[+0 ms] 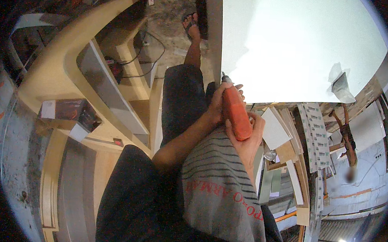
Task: The person uses a power drill to make holes in a white board and then wipes the surface with a cloth. They handle the drill, drill bits, and a board, occasionally moving the board to a different position.
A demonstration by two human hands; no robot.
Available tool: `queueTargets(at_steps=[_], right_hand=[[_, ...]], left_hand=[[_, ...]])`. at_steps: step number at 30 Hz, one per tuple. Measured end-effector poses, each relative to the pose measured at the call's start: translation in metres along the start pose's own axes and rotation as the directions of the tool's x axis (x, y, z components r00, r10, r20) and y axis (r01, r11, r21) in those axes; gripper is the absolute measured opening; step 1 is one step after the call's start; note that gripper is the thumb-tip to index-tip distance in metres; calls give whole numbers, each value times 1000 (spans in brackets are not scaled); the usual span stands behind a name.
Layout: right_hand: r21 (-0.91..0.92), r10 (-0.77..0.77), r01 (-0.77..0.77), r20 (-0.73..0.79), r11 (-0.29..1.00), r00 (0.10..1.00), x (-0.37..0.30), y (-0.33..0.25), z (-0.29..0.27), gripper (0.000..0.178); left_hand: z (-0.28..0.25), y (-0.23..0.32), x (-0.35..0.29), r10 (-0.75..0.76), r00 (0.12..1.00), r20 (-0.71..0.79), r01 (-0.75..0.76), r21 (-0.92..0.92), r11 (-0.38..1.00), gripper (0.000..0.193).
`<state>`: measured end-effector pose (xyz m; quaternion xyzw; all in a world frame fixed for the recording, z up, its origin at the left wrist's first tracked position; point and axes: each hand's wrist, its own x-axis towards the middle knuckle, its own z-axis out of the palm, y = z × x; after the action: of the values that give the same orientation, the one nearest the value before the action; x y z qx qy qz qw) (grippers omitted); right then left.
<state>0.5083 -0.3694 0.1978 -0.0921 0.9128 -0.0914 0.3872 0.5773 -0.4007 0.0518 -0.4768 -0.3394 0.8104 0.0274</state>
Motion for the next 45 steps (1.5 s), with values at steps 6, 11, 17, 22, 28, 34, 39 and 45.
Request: queueTargets(at_steps=[6, 11, 17, 22, 28, 34, 39, 45], right_hand=[[-67, -44, 45, 19, 997, 999, 3, -6, -2, 58], [-116, -154, 152, -14, 982, 988, 3, -1, 4, 62], [-206, -164, 174, 64, 963, 984, -4, -2, 3, 67], [-219, -178, 184, 49, 958, 983, -15, 14, 8, 71], [-205, -180, 186, 45, 961, 983, -9, 17, 13, 71], [-186, -189, 186, 5, 965, 982, -7, 15, 11, 66], [-214, -158, 156, 10, 964, 987, -6, 8, 7, 64], [-228, -126, 130, 34, 965, 991, -2, 5, 4, 65]], left_hand=[[-2, -7, 3, 126, 992, -6, -126, 21, 992, 49], [6, -5, 2, 216, 975, -46, -210, 95, 973, 42], [-15, 11, 15, 132, 989, 68, -138, 100, 985, 22], [-14, 13, 15, 56, 996, 72, -63, 97, 993, 23], [-7, 14, 14, 112, 992, 58, -118, 129, 985, 23], [-2, 11, 17, 117, 992, -34, -114, 95, 989, 22], [-6, 13, 22, 89, 996, -5, -88, 101, 991, 25], [-6, 15, 27, 41, 998, -43, -39, 39, 998, 26]])
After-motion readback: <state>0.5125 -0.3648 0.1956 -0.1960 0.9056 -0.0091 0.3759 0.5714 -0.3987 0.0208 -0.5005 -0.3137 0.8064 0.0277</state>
